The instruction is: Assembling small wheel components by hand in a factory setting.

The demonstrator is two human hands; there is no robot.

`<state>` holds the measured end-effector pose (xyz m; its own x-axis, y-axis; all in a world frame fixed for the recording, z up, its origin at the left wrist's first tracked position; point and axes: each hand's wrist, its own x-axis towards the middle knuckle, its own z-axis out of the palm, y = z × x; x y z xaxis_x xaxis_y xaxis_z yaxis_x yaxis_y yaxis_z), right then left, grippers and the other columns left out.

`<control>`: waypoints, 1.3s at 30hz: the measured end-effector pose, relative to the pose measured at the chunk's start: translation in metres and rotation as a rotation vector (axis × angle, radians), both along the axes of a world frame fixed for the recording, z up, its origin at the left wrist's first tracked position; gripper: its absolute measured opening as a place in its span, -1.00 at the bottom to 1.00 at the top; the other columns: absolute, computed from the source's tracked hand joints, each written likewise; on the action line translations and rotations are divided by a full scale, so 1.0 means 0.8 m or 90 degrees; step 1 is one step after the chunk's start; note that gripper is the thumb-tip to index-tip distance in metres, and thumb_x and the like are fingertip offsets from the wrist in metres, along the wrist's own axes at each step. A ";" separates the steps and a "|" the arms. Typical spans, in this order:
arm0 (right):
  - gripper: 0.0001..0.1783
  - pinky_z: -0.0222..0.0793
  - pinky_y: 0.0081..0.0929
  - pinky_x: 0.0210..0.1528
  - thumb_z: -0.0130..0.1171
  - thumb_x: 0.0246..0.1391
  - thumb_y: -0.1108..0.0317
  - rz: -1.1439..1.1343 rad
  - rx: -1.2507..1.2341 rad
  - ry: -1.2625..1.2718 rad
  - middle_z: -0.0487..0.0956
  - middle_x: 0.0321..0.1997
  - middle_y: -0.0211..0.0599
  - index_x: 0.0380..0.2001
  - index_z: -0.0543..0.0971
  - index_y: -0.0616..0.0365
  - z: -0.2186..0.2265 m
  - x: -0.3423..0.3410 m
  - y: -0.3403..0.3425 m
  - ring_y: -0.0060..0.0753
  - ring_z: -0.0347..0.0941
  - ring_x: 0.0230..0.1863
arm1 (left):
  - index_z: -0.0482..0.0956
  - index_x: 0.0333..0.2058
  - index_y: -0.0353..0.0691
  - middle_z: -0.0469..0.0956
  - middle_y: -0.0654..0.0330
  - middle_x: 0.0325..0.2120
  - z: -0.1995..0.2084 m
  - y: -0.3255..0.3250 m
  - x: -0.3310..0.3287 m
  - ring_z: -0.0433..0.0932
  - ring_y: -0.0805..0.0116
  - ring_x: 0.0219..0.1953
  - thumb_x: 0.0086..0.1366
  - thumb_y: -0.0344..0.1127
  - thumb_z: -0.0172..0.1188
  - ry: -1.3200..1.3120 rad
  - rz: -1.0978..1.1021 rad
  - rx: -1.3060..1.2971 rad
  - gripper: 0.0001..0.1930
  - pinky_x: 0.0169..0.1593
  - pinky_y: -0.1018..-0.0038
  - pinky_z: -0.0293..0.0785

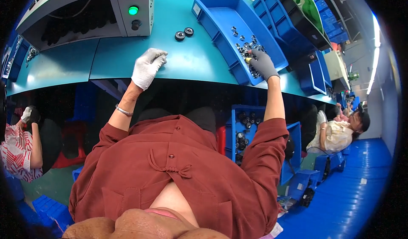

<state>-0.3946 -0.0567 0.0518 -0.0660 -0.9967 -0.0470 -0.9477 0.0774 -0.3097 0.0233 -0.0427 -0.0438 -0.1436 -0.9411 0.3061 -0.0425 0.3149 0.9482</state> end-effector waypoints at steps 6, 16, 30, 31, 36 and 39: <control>-0.69 0.43 -0.42 -0.02 0.21 0.02 0.41 0.006 -0.056 -0.035 0.67 -0.24 -0.09 -0.13 0.64 0.21 -0.009 -0.009 0.000 -0.25 0.60 -0.17 | 0.64 -0.15 -0.35 0.60 0.22 -0.28 0.004 0.003 0.000 0.61 0.52 -0.28 0.33 -0.54 0.22 -0.025 -0.010 -0.014 -0.86 -0.16 0.58 0.53; -0.72 0.44 -0.28 -0.10 0.16 -0.02 0.39 0.021 -0.056 0.002 0.64 -0.29 0.03 -0.21 0.62 0.22 -0.011 -0.010 -0.001 -0.06 0.60 -0.21 | 0.66 -0.20 -0.34 0.62 0.08 -0.24 -0.003 0.002 0.000 0.63 0.24 -0.20 0.26 -0.48 0.27 -0.055 0.022 -0.146 -0.86 -0.06 0.45 0.54; -0.70 0.46 -0.32 -0.03 0.21 0.05 0.39 0.017 -0.066 0.009 0.68 -0.21 0.00 -0.14 0.63 0.27 -0.005 0.005 0.004 -0.12 0.63 -0.13 | 0.65 -0.21 -0.31 0.61 0.10 -0.23 0.005 0.006 0.008 0.61 0.28 -0.23 0.24 -0.51 0.26 0.037 -0.056 -0.059 -0.86 -0.11 0.46 0.52; -0.71 0.46 -0.34 -0.05 0.19 0.04 0.41 -0.002 -0.057 0.016 0.68 -0.23 -0.01 -0.15 0.63 0.27 -0.003 0.009 0.004 -0.18 0.64 -0.16 | 0.65 -0.21 -0.30 0.61 0.11 -0.24 0.008 0.007 0.007 0.60 0.28 -0.24 0.24 -0.51 0.26 0.059 -0.061 -0.037 -0.86 -0.11 0.46 0.52; -0.75 0.45 -0.37 -0.15 0.20 0.04 0.44 -0.040 -0.031 0.007 0.69 -0.32 -0.11 -0.18 0.65 0.26 0.001 0.011 0.006 -0.30 0.60 -0.30 | 0.65 -0.20 -0.27 0.60 0.13 -0.24 0.000 0.005 0.004 0.60 0.31 -0.27 0.24 -0.48 0.26 0.043 -0.092 -0.071 -0.86 -0.17 0.44 0.54; -0.78 0.41 -0.43 -0.21 0.23 0.05 0.44 -0.053 -0.033 -0.020 0.66 -0.37 -0.21 -0.21 0.64 0.27 0.001 0.013 0.003 -0.45 0.51 -0.37 | 0.64 -0.20 -0.27 0.59 0.13 -0.24 0.003 0.003 0.006 0.60 0.25 -0.29 0.24 -0.47 0.27 0.023 -0.111 -0.050 -0.85 -0.20 0.42 0.54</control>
